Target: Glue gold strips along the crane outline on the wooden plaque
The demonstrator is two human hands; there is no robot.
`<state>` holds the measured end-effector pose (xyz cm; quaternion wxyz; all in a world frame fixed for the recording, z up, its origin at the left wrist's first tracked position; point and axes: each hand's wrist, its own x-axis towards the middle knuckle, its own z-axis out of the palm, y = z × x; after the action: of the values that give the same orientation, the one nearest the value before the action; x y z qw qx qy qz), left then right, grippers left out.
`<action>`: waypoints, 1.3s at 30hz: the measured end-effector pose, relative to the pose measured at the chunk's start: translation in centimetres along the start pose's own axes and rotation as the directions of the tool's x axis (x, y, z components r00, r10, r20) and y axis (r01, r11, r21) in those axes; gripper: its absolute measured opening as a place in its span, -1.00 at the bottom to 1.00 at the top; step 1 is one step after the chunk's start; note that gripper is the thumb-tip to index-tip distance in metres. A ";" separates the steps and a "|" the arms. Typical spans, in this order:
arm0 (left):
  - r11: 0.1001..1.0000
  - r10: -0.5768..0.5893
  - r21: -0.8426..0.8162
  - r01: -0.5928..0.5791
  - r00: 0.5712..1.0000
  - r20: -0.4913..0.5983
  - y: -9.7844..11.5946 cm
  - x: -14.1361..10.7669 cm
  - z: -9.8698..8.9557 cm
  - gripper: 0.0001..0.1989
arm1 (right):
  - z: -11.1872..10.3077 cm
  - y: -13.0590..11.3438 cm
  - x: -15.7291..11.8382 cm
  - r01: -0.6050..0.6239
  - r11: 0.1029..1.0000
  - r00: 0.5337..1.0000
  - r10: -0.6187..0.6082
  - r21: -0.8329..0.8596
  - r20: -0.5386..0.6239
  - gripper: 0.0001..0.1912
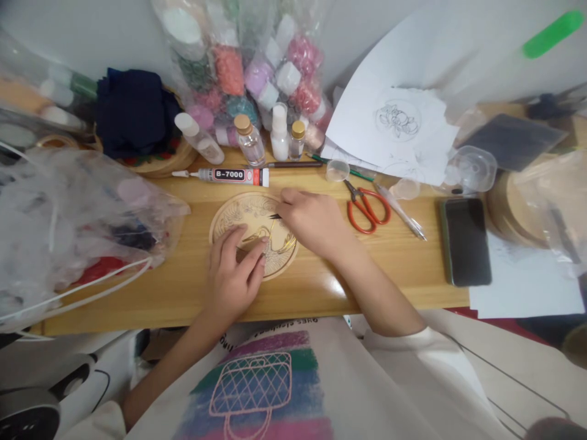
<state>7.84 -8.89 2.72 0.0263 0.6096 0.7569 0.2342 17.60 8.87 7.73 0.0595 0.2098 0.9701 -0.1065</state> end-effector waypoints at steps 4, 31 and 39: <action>1.000 0.000 0.001 0.000 1.000 -0.006 0.0 0.0 0.0 -0.67 | -0.1 -0.2 0.0 -0.018 1.000 1.000 0.019 -0.017 0.024 -0.75; 0.996 -0.023 -0.082 0.024 1.000 0.015 -0.4 0.0 -0.2 -0.63 | -0.2 0.6 0.0 -0.003 0.996 1.000 0.002 0.094 0.017 -0.76; 0.992 -0.034 -0.121 0.032 0.999 -0.016 -0.5 -0.2 -0.2 -0.63 | -0.2 0.7 -0.2 -0.001 0.990 1.000 0.003 0.141 -0.019 -0.76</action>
<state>7.36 -9.21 2.67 0.0602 0.5923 0.7514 0.2844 18.03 9.47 7.81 0.0354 0.2154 0.9604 -0.1730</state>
